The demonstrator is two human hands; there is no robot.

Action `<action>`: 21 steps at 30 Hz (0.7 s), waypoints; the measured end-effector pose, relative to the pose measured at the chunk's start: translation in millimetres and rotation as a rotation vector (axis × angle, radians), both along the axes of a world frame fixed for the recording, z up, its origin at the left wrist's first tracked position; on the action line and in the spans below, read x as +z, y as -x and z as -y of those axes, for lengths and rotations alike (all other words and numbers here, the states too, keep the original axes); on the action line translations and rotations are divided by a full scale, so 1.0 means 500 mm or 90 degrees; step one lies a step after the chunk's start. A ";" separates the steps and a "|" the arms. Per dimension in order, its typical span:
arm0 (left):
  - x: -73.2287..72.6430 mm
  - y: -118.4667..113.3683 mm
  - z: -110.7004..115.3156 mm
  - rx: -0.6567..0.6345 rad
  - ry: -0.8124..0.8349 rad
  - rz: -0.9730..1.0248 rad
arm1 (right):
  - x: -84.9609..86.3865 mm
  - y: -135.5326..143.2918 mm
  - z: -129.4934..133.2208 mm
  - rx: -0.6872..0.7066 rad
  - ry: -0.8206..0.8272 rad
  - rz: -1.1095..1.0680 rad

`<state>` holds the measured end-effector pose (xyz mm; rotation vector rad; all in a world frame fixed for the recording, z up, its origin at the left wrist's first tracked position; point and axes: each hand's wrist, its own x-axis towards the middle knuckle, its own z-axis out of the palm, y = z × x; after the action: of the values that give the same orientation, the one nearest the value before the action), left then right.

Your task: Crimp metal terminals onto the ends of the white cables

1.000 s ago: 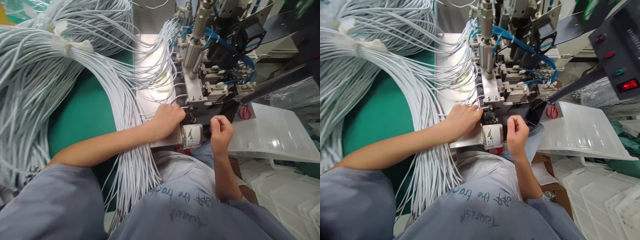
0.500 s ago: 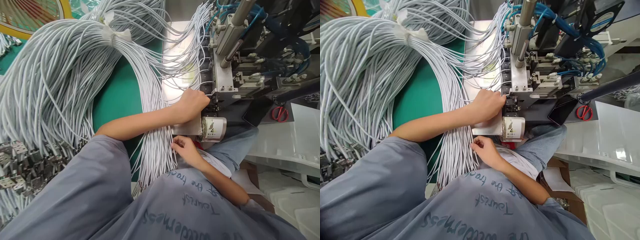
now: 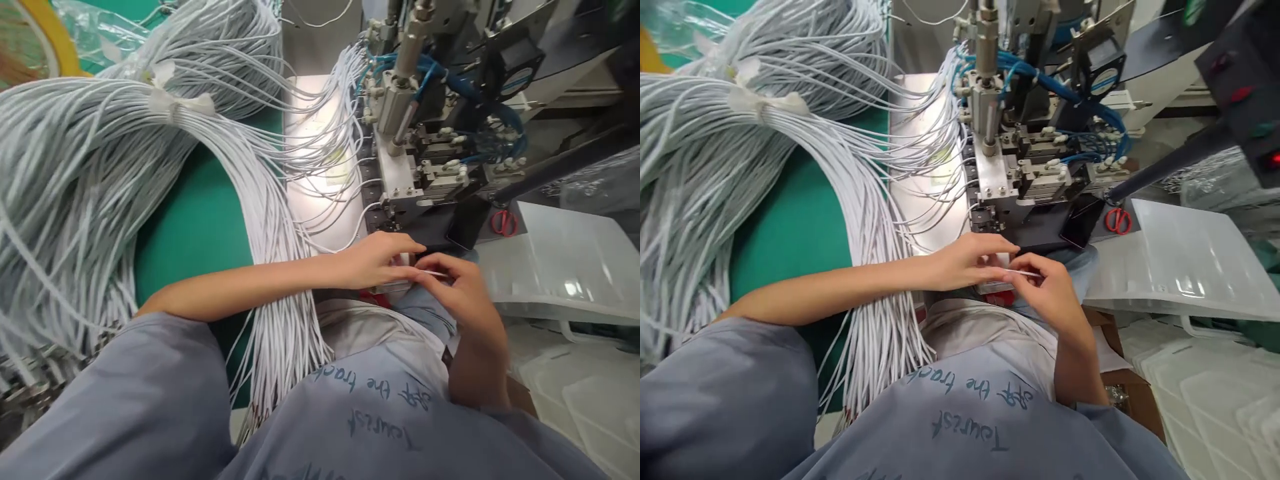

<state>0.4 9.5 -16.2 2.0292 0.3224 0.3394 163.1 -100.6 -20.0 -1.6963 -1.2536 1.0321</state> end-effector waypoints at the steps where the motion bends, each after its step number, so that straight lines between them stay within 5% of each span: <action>1: -0.003 -0.002 -0.003 0.015 0.025 0.008 | 0.001 -0.007 -0.002 -0.037 -0.026 -0.028; 8: 0.002 -0.007 -0.010 0.077 0.033 0.051 | -0.020 0.016 -0.022 -0.178 -0.161 -0.283; 17: 0.005 -0.006 -0.007 0.069 0.188 0.029 | -0.025 0.042 -0.030 -0.156 -0.220 -0.121; 21: 0.000 -0.005 -0.008 0.089 0.066 0.065 | -0.012 0.039 -0.030 -0.170 -0.218 -0.051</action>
<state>2.9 13.5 -16.0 1.8847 0.4108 0.5004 143.7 -85.4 -26.0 -1.4910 -1.0493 0.6772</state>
